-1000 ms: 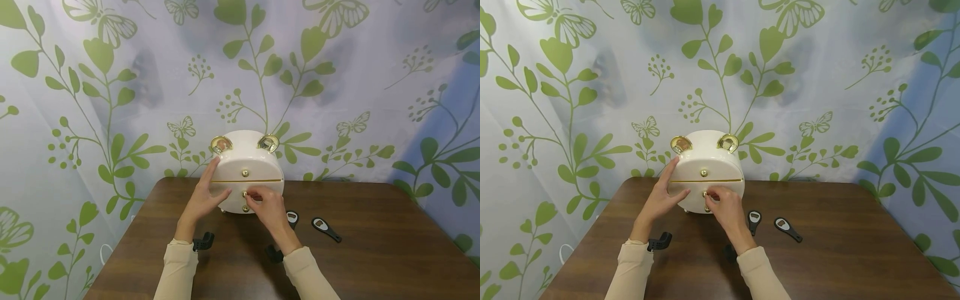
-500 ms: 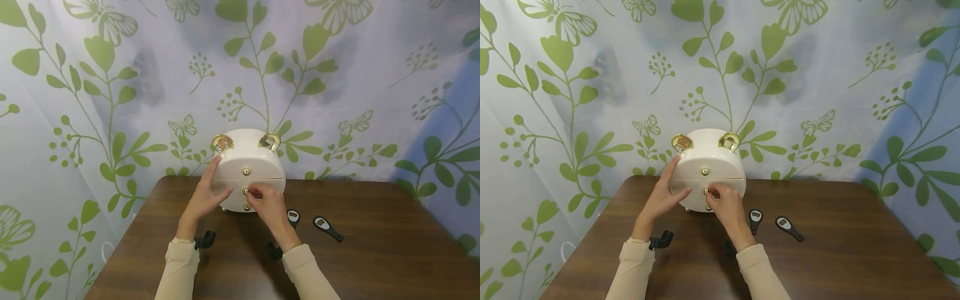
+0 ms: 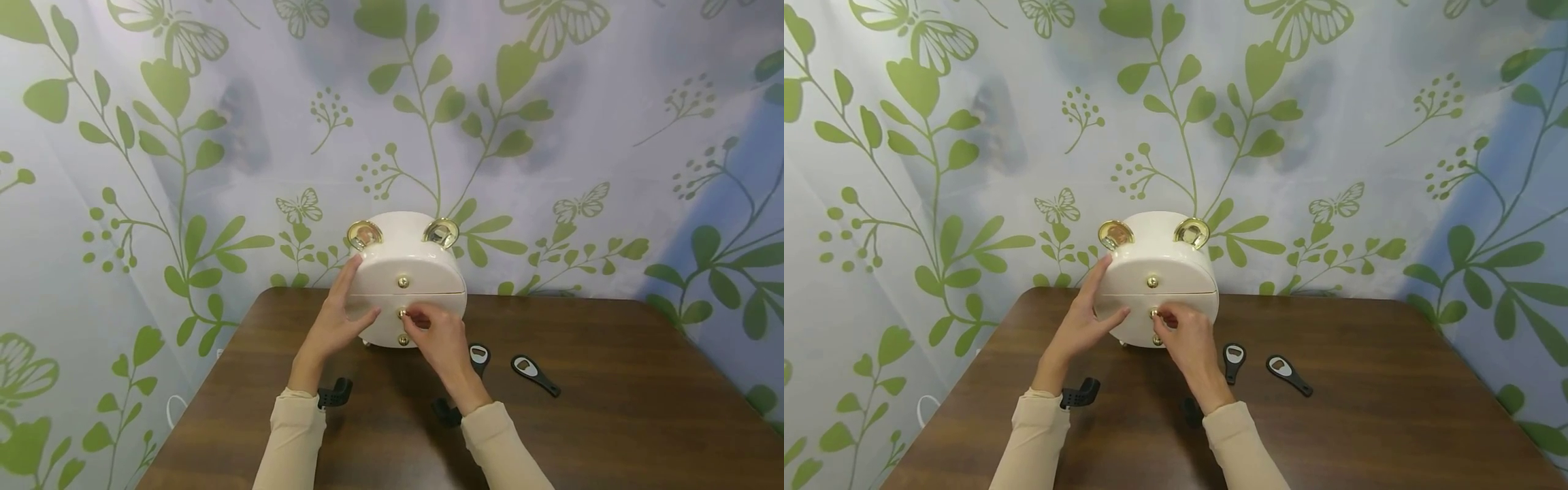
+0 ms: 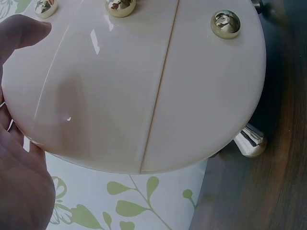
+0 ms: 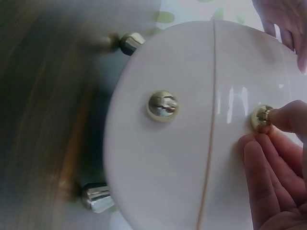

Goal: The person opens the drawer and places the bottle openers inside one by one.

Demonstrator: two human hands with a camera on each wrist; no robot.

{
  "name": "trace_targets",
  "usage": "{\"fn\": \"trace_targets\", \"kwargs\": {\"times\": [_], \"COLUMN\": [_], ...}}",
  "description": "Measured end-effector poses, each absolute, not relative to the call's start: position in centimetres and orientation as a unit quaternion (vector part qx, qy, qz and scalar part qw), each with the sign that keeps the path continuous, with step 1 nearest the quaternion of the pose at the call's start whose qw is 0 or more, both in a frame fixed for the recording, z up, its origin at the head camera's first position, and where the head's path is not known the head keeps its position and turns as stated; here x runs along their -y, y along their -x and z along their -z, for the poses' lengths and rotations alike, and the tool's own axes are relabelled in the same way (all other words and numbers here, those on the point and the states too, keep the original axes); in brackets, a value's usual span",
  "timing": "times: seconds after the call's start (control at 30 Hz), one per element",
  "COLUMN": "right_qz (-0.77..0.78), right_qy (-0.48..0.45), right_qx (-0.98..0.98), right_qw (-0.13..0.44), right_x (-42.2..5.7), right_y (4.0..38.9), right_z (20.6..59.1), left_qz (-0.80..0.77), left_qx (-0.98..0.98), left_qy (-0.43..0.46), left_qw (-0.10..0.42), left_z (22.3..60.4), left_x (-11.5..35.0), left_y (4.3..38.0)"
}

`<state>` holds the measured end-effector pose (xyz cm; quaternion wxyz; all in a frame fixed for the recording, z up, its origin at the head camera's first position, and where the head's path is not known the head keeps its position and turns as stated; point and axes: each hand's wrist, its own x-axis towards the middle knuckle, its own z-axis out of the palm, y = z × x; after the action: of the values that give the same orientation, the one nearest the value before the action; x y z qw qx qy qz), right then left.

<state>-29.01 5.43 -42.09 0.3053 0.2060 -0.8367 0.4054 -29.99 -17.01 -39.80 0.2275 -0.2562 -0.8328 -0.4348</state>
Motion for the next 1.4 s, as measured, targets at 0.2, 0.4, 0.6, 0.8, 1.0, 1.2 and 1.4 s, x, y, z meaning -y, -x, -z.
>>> {"fn": "trace_targets", "kwargs": {"times": [0.2,0.4,0.6,0.8,1.0,1.2,1.4], "right_qz": [-0.381,-0.344,-0.343,-0.341,-0.345,-0.35,-0.349], "right_qy": [-0.194,-0.196,-0.199,-0.19,-0.179,-0.166,-0.174], "right_qx": [0.857,0.882,0.881,0.886,0.888,0.89,0.889], "right_qw": [0.287,0.254,0.259,0.248,0.247,0.241,0.242], "right_x": [-5.3,-5.1,-5.2,-5.2,-5.3,-5.5,-5.5], "right_y": [29.1,29.2,29.4,29.4,29.4,29.6,29.5], "right_z": [43.4,45.3,45.7,45.8,46.3,47.0,47.0], "left_qz": [0.432,0.436,0.435,0.435,0.437,0.435,0.434], "left_qx": [0.831,0.831,0.83,0.828,0.828,0.829,0.831], "left_qy": [0.26,0.259,0.263,0.264,0.262,0.262,0.26], "left_qw": [0.235,0.228,0.231,0.235,0.234,0.233,0.232], "left_z": [39.7,39.9,39.8,39.8,39.9,39.9,40.0], "left_x": [17.1,17.1,17.0,17.1,17.0,17.0,17.0], "left_y": [30.0,30.0,30.1,30.1,30.0,30.0,30.0]}}
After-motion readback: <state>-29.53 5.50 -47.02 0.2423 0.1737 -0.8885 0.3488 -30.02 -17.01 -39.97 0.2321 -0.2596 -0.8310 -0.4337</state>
